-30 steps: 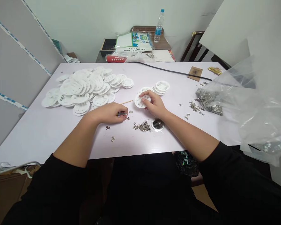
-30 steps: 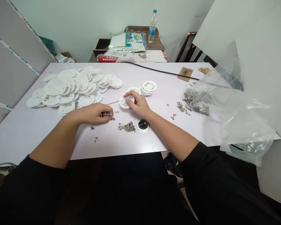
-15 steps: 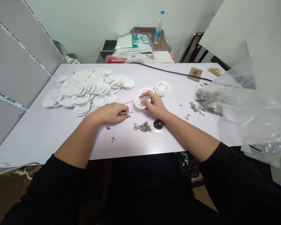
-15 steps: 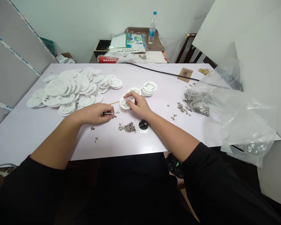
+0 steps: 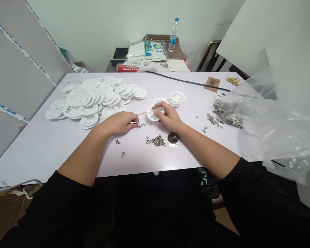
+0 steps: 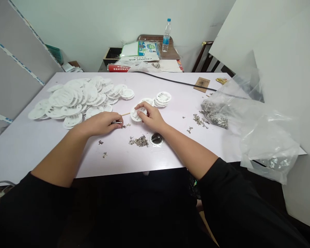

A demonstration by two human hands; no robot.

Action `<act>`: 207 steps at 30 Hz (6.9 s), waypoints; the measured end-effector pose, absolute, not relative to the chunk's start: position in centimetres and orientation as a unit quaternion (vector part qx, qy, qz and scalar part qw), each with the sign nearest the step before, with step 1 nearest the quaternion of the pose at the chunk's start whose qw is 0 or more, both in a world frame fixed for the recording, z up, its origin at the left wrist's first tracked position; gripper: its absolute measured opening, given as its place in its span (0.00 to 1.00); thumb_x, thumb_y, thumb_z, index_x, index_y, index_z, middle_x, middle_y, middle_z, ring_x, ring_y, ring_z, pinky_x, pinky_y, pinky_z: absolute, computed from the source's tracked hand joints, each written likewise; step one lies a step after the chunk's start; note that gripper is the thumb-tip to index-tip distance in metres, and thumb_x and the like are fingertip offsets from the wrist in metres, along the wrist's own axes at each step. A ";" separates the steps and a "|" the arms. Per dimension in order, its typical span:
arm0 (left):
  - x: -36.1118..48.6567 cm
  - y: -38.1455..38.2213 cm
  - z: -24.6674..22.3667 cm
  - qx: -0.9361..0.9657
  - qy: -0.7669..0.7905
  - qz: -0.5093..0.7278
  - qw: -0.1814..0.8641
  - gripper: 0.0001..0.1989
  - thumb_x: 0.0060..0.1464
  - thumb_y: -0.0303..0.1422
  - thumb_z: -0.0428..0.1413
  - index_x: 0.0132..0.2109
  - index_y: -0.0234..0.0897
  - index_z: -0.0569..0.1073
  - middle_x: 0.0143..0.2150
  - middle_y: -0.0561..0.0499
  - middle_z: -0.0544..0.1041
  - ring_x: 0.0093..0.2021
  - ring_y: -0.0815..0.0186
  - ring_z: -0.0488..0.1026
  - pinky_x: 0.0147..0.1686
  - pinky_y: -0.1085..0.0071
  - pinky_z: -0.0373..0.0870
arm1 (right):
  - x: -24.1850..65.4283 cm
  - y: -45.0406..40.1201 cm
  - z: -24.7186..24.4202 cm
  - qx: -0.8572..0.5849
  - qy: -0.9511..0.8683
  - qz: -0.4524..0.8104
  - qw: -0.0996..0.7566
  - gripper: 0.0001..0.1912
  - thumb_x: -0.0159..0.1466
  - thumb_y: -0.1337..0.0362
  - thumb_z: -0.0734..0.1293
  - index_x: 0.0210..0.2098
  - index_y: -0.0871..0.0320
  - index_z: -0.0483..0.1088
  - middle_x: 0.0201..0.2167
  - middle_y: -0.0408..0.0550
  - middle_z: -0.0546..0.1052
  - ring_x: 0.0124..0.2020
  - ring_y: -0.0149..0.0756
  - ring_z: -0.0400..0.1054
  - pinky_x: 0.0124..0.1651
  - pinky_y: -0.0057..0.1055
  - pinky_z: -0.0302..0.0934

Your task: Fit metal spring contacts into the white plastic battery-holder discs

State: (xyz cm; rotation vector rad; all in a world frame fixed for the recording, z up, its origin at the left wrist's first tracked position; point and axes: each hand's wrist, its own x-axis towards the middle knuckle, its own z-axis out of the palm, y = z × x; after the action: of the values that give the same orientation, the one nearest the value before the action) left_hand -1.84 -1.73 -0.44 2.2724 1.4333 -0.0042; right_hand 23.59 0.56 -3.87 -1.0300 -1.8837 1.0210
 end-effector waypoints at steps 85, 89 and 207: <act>0.6 -2.2 -0.8 0.625 0.528 0.472 0.330 0.20 0.49 0.43 0.65 0.46 0.34 0.79 0.44 0.47 0.79 0.38 0.79 0.72 0.38 0.82 0.68 | 22.4 -0.4 -3.2 -0.384 -0.656 0.520 0.390 0.29 0.60 0.51 0.72 0.53 0.53 0.57 0.31 0.41 0.73 0.23 0.26 0.67 0.28 0.26 0.63; 0.7 -2.2 -1.1 0.626 0.538 0.463 0.323 0.22 0.48 0.44 0.66 0.45 0.33 0.78 0.44 0.47 0.80 0.39 0.78 0.73 0.42 0.80 0.69 | 22.2 -0.2 -3.2 -0.356 -0.628 0.547 0.423 0.41 0.58 0.54 0.74 0.63 0.51 0.51 0.36 0.43 0.74 0.26 0.25 0.67 0.29 0.26 0.64; 2.3 -3.0 -1.7 0.717 0.578 0.343 0.183 0.17 0.57 0.45 0.55 0.39 0.35 0.78 0.38 0.51 0.78 0.32 0.79 0.64 0.37 0.77 0.61 | 21.4 -1.0 -3.2 -0.365 -0.790 0.273 0.410 0.25 0.71 0.50 0.54 0.27 0.63 0.63 0.25 0.45 0.66 0.30 0.24 0.57 0.38 0.27 0.50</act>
State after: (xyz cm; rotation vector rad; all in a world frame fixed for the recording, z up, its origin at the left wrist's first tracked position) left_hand 2.32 -3.00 -1.72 2.0233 1.6312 0.9667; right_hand 21.40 -1.04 -3.21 -0.9177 -1.9894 0.6862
